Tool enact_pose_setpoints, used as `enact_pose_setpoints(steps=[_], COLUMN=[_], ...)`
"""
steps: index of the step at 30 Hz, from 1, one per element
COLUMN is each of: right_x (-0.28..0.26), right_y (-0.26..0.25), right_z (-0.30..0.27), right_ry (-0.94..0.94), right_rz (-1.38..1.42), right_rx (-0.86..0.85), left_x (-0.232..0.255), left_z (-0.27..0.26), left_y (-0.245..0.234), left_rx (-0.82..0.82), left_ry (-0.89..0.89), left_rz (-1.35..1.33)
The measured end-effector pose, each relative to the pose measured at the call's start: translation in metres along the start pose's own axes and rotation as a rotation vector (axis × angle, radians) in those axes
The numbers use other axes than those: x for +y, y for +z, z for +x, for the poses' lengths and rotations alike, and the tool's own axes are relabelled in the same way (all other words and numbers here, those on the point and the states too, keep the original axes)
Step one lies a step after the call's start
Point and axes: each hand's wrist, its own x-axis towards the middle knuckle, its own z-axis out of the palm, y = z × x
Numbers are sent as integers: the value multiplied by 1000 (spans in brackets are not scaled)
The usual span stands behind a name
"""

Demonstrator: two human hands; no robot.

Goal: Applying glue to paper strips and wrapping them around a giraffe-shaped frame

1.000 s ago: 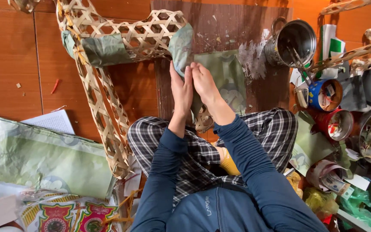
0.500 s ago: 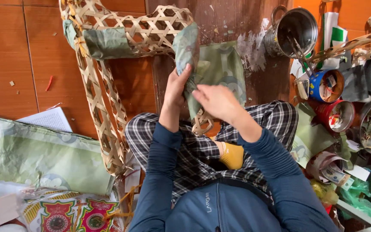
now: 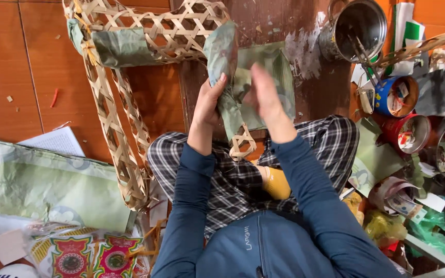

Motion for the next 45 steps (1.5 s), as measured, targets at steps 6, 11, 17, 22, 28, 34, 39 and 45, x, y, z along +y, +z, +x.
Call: enact_pose_setpoints(steps=[6, 11, 17, 22, 28, 34, 39, 45], right_x=[167, 44, 49, 38, 46, 63, 6, 34], right_y=[-47, -56, -55, -88, -277, -355, -312, -257], right_z=[-64, -95, -72, -19, 41, 47, 1, -43], right_ry=[862, 725, 649, 243, -270, -318, -127, 185], right_rz=[938, 301, 66, -376, -1922, -2114, -1950, -1121], right_rx=[163, -218, 50, 96, 375, 307, 308, 360], left_x=[7, 4, -2, -8, -12, 5, -5, -1], left_z=[-7, -4, 2, 5, 9, -5, 7, 29], left_y=[13, 12, 5, -6, -9, -6, -20, -27], left_rx=[121, 112, 77, 98, 118, -19, 87, 325], left_ry=[69, 61, 58, 55, 26, -4, -44, -220], left_rz=[2, -22, -58, -46, -97, 79, 73, -167])
